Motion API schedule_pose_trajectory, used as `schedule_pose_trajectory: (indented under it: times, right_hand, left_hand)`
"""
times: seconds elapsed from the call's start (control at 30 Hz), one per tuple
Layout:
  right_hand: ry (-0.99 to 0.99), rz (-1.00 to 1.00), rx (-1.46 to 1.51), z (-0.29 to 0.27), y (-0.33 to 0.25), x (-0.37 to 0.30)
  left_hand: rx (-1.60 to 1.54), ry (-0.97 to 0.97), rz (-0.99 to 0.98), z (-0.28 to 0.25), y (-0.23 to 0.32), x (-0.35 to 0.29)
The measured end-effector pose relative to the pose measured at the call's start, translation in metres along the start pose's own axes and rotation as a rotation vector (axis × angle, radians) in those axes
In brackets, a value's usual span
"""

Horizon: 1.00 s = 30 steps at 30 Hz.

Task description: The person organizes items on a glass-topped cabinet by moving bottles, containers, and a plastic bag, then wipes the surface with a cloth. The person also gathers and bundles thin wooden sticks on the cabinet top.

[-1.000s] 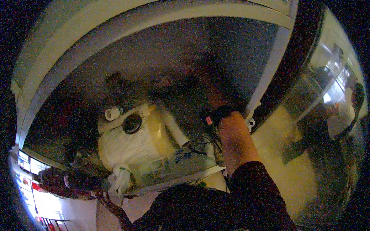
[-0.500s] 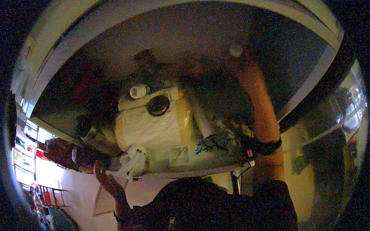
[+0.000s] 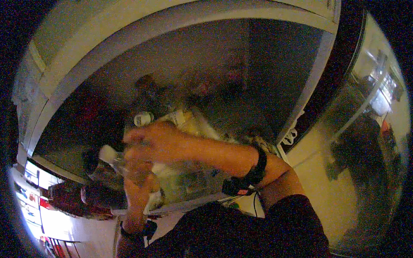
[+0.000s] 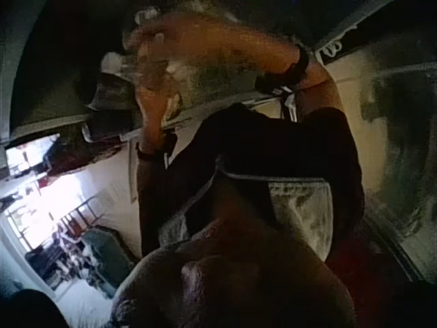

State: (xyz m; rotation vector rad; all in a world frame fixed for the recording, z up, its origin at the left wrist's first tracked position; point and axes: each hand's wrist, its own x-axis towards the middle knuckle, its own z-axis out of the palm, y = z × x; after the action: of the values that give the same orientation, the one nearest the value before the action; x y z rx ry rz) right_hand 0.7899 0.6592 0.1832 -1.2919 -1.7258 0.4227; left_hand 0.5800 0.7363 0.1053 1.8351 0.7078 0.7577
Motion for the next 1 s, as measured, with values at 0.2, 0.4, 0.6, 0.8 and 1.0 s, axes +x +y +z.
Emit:
schedule_pose_trajectory:
  times: [0.2,0.4,0.6,0.8,1.0]
  right_hand:
    - [0.736,0.295,-0.749,-0.152,0.13,-0.009]
    - [0.62,0.533,-0.816,-0.212,0.189,-0.022]
    - [0.62,0.458,-0.716,-0.215,0.192,-0.017]
    - [0.662,0.334,-0.614,-0.218,0.178,-0.023]
    - [0.678,0.132,-0.453,-0.238,0.15,-0.011]
  left_hand:
    - [0.056,0.187,0.242,-0.037,-0.027,0.07]
    - [-0.277,0.204,0.203,-0.009,-0.055,0.128]
    - [-0.018,0.247,0.188,-0.016,-0.082,0.165]
    - [-0.052,0.167,0.131,-0.014,-0.089,0.162]
    - [0.027,0.086,0.178,-0.03,-0.086,0.158]
